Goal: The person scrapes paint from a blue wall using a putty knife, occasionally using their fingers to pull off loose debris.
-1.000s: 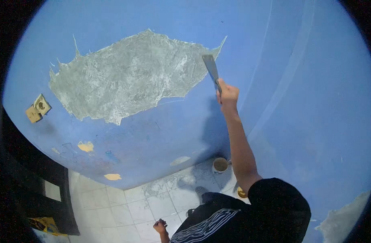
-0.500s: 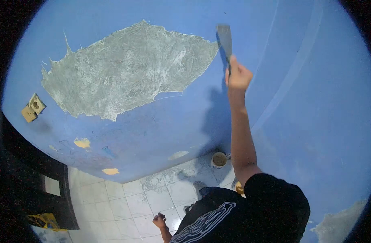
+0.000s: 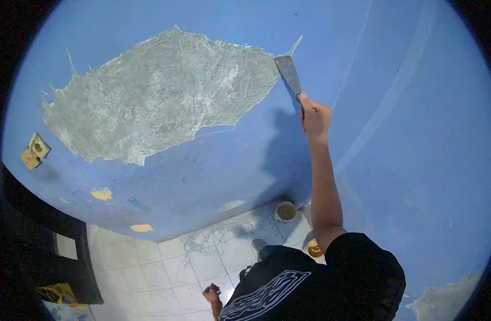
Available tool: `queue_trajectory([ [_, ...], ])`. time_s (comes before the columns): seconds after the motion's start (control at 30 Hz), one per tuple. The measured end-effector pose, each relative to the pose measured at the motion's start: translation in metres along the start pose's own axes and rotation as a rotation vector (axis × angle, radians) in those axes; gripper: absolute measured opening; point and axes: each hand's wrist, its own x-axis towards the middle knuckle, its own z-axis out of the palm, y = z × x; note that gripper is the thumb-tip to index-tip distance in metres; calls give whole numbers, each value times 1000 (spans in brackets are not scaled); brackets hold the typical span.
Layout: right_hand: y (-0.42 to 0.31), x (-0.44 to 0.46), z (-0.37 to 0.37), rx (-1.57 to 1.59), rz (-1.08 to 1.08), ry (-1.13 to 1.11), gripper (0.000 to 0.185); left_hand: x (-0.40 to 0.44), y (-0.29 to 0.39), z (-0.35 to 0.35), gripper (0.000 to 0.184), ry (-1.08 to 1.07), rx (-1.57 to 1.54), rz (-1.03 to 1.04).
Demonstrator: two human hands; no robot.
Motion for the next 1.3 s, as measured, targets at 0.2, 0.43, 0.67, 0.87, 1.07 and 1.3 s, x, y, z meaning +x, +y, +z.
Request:
queue_trajectory([
  [0.2, -10, 9, -11, 56, 115, -61, 45, 63, 119, 77, 27, -212, 402, 504],
  [0.43, -6, 7, -6, 87, 134, -75, 41, -97, 468, 386, 31, -875, 110, 911],
  [0.67, 4, 13, -14, -34, 143, -156, 37, -184, 571, 544, 37, -975, -508, 646],
  [0.87, 19, -3, -18, 221, 94, -286, 31, -191, 573, 556, 34, -762, -391, 694],
  [1.07, 23, 15, -26, 136, 130, -259, 23, -198, 575, 570, 31, -700, -489, 715],
  [1.3, 8, 28, -31, 126, 238, -249, 24, -199, 575, 578, 30, -590, -501, 792],
])
